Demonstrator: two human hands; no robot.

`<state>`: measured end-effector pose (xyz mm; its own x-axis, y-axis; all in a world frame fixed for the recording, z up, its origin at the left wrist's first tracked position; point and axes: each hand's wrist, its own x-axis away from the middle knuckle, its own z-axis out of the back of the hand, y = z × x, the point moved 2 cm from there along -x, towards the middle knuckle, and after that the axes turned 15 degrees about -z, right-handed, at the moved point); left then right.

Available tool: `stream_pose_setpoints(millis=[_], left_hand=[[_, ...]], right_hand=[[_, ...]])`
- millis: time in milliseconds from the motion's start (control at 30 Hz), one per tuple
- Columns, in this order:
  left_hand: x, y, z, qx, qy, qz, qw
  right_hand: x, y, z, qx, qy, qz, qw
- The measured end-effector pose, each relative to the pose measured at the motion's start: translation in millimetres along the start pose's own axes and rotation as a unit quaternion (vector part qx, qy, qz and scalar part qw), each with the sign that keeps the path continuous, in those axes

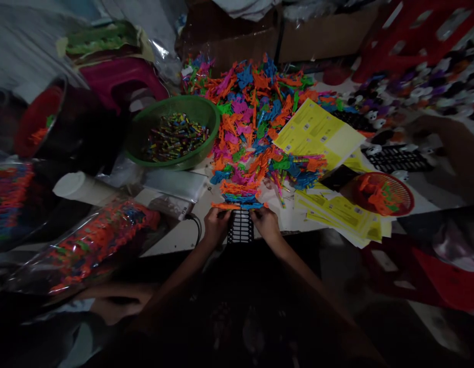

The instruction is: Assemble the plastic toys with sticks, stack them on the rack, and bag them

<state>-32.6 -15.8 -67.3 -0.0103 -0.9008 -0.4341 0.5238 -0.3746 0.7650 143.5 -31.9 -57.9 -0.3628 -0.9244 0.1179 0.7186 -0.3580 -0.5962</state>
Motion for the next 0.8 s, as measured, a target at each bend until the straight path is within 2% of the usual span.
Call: stream_pose_setpoints(millis=[167, 333, 433, 600, 800], left_hand=[[-3.3, -2.0, -2.6, -0.023, -0.002, -0.001, 1.000], [-13.0, -3.6, -6.7, -0.032, -0.065, 0.009, 0.997], [-21.3, -2.5, -8.6, -0.062, -0.112, -0.021, 0.992], [-33.1, 0.0, -9.7, -0.124, -0.142, -0.077, 0.979], [-16.7, 14.6, -10.4, -0.132, -0.166, -0.086, 0.973]], right_hand=[[0.5, -4.2, 2.8, 0.019, -0.003, 0.008, 1.000], [2.2, -8.8, 5.7, 0.033, 0.013, 0.011, 0.999], [3.1, -10.6, 5.9, 0.040, 0.012, 0.016, 0.999], [0.8, -11.7, 7.8, 0.050, 0.014, 0.015, 0.999], [-3.4, 0.5, 23.4, 0.074, -0.031, 0.038, 0.996]])
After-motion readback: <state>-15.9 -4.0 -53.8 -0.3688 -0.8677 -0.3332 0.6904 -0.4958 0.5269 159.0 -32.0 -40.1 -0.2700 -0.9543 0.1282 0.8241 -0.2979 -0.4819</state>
